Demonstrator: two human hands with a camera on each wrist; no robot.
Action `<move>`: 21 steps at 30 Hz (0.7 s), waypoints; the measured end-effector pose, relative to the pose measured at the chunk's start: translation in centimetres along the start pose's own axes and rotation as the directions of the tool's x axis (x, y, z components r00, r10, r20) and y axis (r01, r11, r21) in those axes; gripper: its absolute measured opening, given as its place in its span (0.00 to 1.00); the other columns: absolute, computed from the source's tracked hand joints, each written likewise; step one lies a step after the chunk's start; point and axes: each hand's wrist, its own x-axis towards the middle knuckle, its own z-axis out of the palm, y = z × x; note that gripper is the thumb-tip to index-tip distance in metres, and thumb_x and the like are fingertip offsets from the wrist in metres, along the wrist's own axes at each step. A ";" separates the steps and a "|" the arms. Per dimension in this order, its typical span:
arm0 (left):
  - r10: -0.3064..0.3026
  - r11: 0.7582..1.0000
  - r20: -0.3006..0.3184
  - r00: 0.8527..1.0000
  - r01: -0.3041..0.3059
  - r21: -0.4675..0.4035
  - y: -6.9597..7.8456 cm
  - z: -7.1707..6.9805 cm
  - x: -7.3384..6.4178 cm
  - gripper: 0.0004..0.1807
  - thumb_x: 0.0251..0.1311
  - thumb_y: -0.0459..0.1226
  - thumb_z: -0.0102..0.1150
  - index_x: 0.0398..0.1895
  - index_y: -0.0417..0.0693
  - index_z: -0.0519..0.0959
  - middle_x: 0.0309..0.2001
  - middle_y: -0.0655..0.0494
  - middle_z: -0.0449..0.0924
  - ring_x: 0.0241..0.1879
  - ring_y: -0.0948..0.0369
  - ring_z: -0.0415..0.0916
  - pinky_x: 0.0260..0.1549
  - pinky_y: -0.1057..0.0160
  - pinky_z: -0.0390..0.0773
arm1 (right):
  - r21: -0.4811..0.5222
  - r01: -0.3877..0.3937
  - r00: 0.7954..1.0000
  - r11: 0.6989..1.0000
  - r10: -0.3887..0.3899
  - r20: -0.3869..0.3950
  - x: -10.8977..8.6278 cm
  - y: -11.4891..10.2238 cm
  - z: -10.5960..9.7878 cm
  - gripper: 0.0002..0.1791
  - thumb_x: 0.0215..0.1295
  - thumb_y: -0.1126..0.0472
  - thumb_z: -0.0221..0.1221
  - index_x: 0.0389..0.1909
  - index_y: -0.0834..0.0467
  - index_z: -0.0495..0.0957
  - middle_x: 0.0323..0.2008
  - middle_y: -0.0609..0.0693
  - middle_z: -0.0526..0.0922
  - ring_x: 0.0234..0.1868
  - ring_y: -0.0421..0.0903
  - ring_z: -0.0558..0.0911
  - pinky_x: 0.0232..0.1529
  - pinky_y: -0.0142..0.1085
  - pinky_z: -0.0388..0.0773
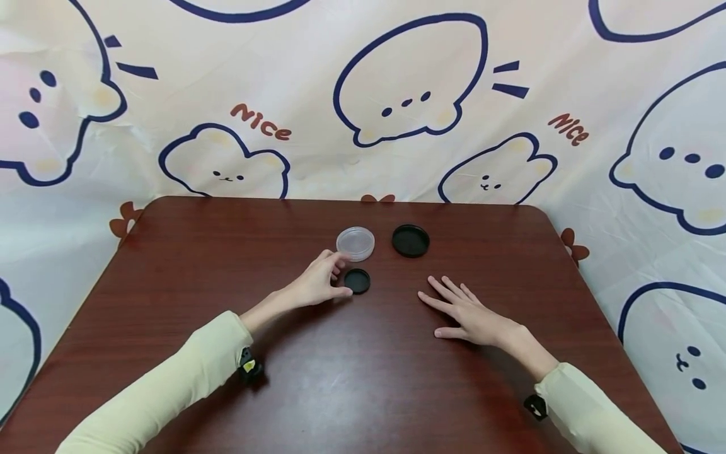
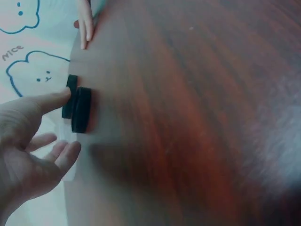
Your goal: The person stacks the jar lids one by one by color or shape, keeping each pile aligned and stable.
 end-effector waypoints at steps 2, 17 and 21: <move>-0.030 1.000 -0.035 0.999 0.030 -0.002 -0.1 0.6 -0.1 0.34 0.45 0.31 0.75 0.56 0.30 0.72 0.45 0.39 0.70 0.40 0.50 0.73 0.41 0.58 0.77 | -0.002 -0.005 1.000 1.000 0.005 -0.003 -0.1 0.0 0.0 0.40 0.65 0.48 0.61 0.74 0.52 0.57 0.75 0.61 0.45 0.73 0.65 0.43 0.64 0.65 0.42; -0.076 0.994 -0.111 0.991 0.084 0.068 0.4 2.8 0.0 0.34 0.40 0.30 0.77 0.54 0.28 0.74 0.47 0.38 0.71 0.45 0.47 0.73 0.50 0.54 0.72 | -0.008 -0.018 1.000 1.000 0.018 0.004 0.0 0.0 0.2 0.40 0.66 0.47 0.60 0.75 0.50 0.55 0.76 0.59 0.43 0.74 0.63 0.41 0.65 0.64 0.40; -0.071 0.996 -0.107 0.992 0.076 0.050 0.4 2.7 0.1 0.32 0.41 0.28 0.76 0.53 0.28 0.75 0.46 0.38 0.71 0.43 0.48 0.76 0.47 0.57 0.76 | 0.002 -0.021 1.000 1.000 0.021 0.008 -0.1 0.0 0.1 0.39 0.67 0.48 0.59 0.75 0.50 0.55 0.76 0.58 0.43 0.74 0.62 0.41 0.66 0.63 0.39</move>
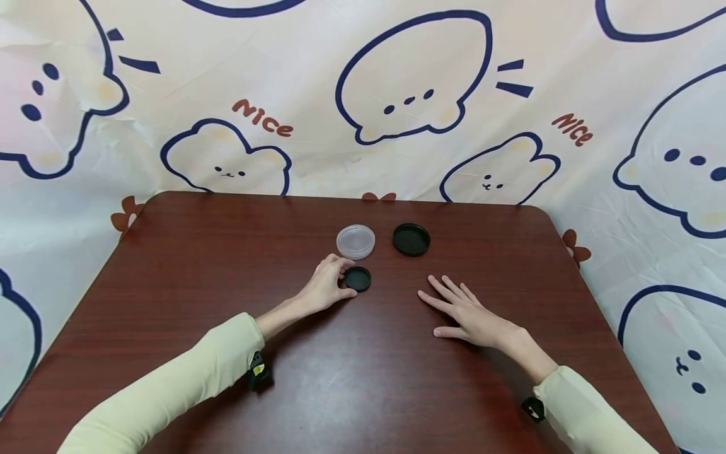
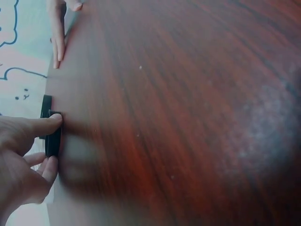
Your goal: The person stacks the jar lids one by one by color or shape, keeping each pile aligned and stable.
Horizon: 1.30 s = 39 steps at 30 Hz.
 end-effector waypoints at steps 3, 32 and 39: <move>0.021 1.000 0.005 1.000 -0.021 0.015 0.0 -0.2 0.1 0.33 0.40 0.29 0.77 0.53 0.28 0.75 0.45 0.39 0.71 0.42 0.49 0.76 0.47 0.56 0.75 | 0.009 0.002 1.000 1.000 -0.002 -0.003 0.0 0.0 0.0 0.40 0.66 0.48 0.60 0.75 0.50 0.55 0.76 0.58 0.43 0.74 0.62 0.41 0.66 0.63 0.39; 0.047 0.999 -0.016 0.999 -0.048 -0.014 2.2 1.0 2.9 0.29 0.43 0.31 0.77 0.52 0.34 0.78 0.42 0.42 0.73 0.37 0.53 0.78 0.37 0.65 0.79 | 0.037 -0.001 1.000 0.999 0.001 -0.009 -0.1 0.2 0.2 0.40 0.66 0.48 0.60 0.75 0.50 0.56 0.76 0.58 0.42 0.74 0.62 0.40 0.65 0.64 0.38; 0.002 1.000 -0.026 1.000 -0.002 0.024 3.6 2.0 5.3 0.28 0.45 0.34 0.77 0.52 0.35 0.79 0.42 0.44 0.76 0.42 0.53 0.72 0.52 0.54 0.66 | 0.033 0.005 1.000 0.999 -0.005 -0.016 -0.2 0.3 0.2 0.40 0.66 0.47 0.60 0.75 0.50 0.56 0.76 0.58 0.43 0.74 0.63 0.41 0.65 0.65 0.39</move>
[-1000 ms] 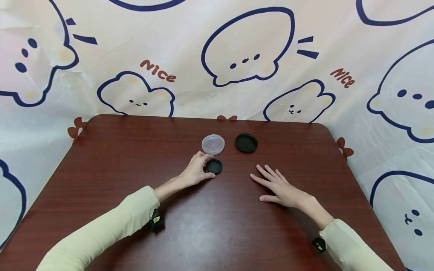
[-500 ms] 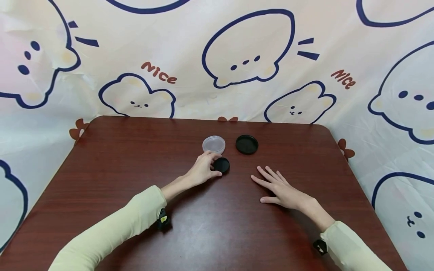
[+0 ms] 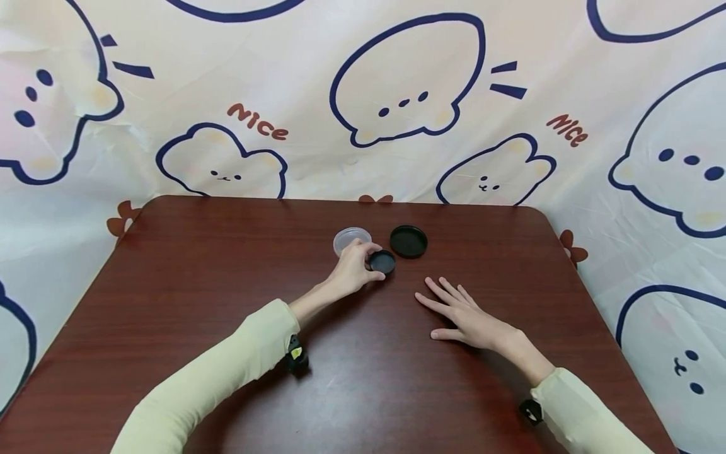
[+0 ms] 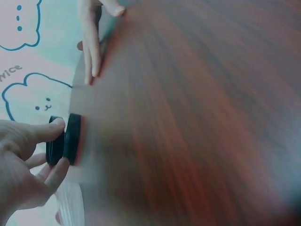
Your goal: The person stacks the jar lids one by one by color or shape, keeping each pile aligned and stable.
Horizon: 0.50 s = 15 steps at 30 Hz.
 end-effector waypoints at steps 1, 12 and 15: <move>-0.003 1.000 -0.004 1.000 0.003 -0.001 0.3 0.2 0.4 0.28 0.45 0.33 0.77 0.52 0.35 0.79 0.42 0.45 0.77 0.43 0.52 0.70 0.53 0.52 0.64 | -0.004 -0.003 1.000 1.000 0.003 0.001 -0.1 0.0 0.0 0.40 0.66 0.46 0.59 0.75 0.50 0.56 0.76 0.58 0.43 0.74 0.62 0.40 0.65 0.64 0.38; -0.060 0.998 0.017 0.998 0.059 0.024 2.3 2.5 5.2 0.29 0.49 0.34 0.74 0.56 0.35 0.77 0.51 0.42 0.77 0.53 0.50 0.68 0.50 0.55 0.71 | -0.007 0.005 1.000 1.000 -0.005 -0.002 -0.2 0.2 -0.1 0.40 0.66 0.46 0.59 0.75 0.51 0.56 0.75 0.59 0.43 0.74 0.64 0.40 0.65 0.65 0.39; -0.085 0.995 0.008 0.996 0.085 0.050 2.4 2.8 6.9 0.30 0.50 0.34 0.74 0.57 0.35 0.76 0.52 0.42 0.76 0.54 0.49 0.68 0.50 0.56 0.72 | -0.003 0.014 1.000 1.000 -0.014 -0.003 0.0 0.2 -0.1 0.40 0.65 0.47 0.60 0.75 0.53 0.56 0.75 0.60 0.43 0.73 0.64 0.41 0.64 0.65 0.39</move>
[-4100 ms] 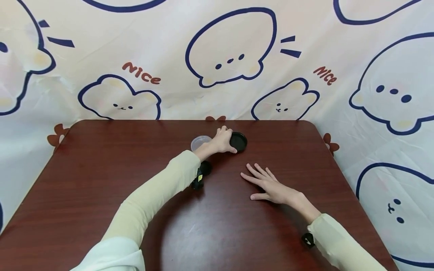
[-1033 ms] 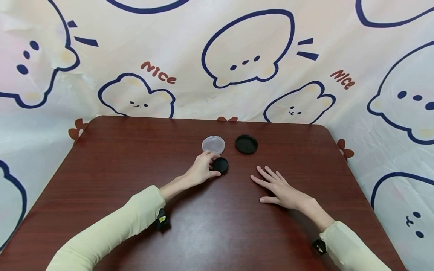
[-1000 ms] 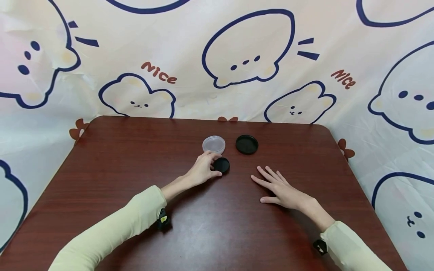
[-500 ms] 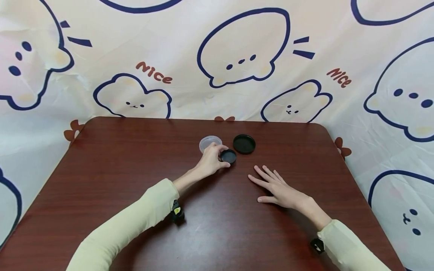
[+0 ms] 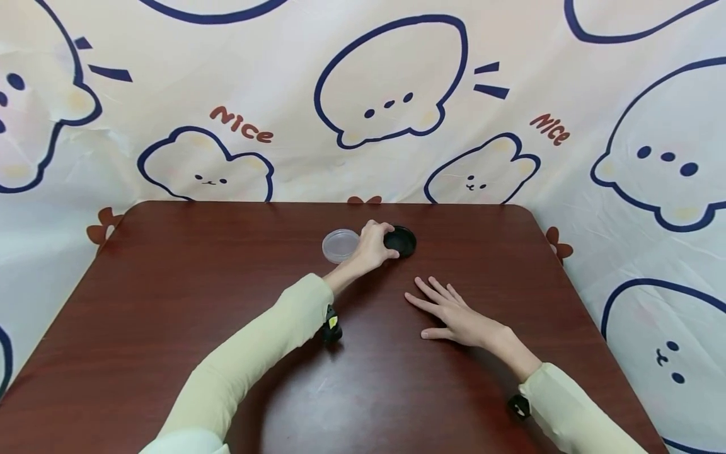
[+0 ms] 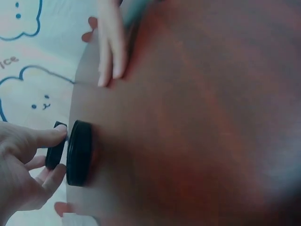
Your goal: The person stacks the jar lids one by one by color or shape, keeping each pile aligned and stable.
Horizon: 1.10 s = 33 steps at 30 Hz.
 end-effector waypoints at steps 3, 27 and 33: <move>-0.023 0.999 0.019 1.000 0.022 0.032 0.2 0.2 1.4 0.30 0.52 0.34 0.72 0.59 0.36 0.75 0.55 0.41 0.73 0.56 0.47 0.67 0.53 0.55 0.71 | 0.011 -0.003 1.000 1.000 0.003 0.008 0.1 -0.1 0.0 0.41 0.65 0.47 0.61 0.75 0.53 0.56 0.75 0.60 0.43 0.73 0.64 0.40 0.64 0.66 0.39; -0.043 0.957 0.174 0.984 -0.009 0.290 1.3 1.6 3.3 0.22 0.58 0.34 0.67 0.56 0.37 0.76 0.54 0.38 0.68 0.53 0.45 0.66 0.45 0.57 0.75 | -0.010 -0.014 1.000 1.000 0.014 -0.001 -0.2 -0.1 -0.1 0.40 0.65 0.46 0.60 0.74 0.54 0.57 0.75 0.61 0.44 0.73 0.64 0.41 0.64 0.66 0.39; -0.061 0.952 0.197 0.979 -0.003 0.308 0.7 1.7 3.1 0.22 0.59 0.34 0.66 0.56 0.36 0.76 0.54 0.38 0.68 0.53 0.46 0.66 0.44 0.56 0.76 | -0.008 -0.007 1.000 1.000 0.007 0.002 -0.2 0.0 0.1 0.40 0.66 0.46 0.59 0.75 0.54 0.56 0.75 0.61 0.44 0.73 0.64 0.41 0.64 0.66 0.39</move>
